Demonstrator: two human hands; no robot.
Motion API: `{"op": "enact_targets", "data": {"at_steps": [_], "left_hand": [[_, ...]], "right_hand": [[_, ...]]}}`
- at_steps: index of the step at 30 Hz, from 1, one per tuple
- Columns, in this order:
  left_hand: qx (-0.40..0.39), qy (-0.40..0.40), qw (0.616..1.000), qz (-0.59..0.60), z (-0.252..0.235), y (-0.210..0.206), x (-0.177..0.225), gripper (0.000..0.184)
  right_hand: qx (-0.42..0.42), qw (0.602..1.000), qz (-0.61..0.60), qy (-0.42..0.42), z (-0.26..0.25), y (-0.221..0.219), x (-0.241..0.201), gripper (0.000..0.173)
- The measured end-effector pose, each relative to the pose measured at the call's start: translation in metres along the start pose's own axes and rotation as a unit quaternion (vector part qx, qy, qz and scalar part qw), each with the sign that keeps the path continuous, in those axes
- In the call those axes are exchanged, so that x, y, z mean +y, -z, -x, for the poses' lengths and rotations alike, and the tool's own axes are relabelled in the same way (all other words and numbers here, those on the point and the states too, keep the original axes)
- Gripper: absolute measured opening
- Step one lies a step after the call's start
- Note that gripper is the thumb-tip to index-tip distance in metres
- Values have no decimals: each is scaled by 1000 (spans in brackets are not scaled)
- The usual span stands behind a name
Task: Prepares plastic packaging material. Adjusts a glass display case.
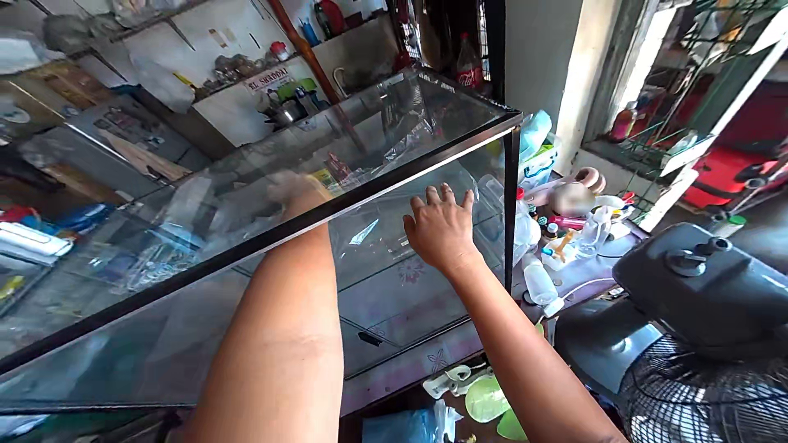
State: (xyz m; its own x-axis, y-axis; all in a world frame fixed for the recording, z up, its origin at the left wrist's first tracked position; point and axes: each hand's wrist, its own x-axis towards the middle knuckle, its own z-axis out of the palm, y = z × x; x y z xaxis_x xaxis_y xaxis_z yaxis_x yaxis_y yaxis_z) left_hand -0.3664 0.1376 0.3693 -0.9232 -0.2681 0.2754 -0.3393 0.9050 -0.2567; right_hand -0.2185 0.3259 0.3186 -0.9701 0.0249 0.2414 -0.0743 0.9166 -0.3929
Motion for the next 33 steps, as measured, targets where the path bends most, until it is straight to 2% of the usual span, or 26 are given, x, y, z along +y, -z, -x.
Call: {"op": "enact_targets", "data": {"at_steps": [2,4,5,7,9,12,17,22,25,30,33], "left_hand": [[66,-57,993,76,-4,12,9,44],[54,-175,970,158,-4,26,30,39],[32,-255,944,209,-6,31,45,29],[-34,-386,881,271,-10,36,80,28],[-77,-436,853,276,-2,40,107,33],[-78,-430,866,243,7,35,131,36],[-49,-388,900,192,-17,6,168,46],[-34,-339,916,210,-1,12,174,55],[-36,-325,908,263,8,27,170,53],[21,-328,880,342,-7,34,139,41],[-43,-285,917,275,-6,45,110,32]], "right_hand": [[7,1000,2,1,0,-2,0,48],[9,1000,2,0,1,-2,0,48],[11,1000,1,1,1,-2,0,48],[10,1000,0,-1,0,-1,0,47],[6,1000,-9,-2,-2,0,-2,47],[0,1000,-11,-4,-1,1,-2,47],[5,1000,-13,7,4,1,4,52],[13,1000,-6,8,4,-4,5,51],[38,999,-16,10,4,-8,7,51],[25,1000,-8,-2,6,-7,6,51],[41,999,-6,-1,7,-8,6,55]]}}
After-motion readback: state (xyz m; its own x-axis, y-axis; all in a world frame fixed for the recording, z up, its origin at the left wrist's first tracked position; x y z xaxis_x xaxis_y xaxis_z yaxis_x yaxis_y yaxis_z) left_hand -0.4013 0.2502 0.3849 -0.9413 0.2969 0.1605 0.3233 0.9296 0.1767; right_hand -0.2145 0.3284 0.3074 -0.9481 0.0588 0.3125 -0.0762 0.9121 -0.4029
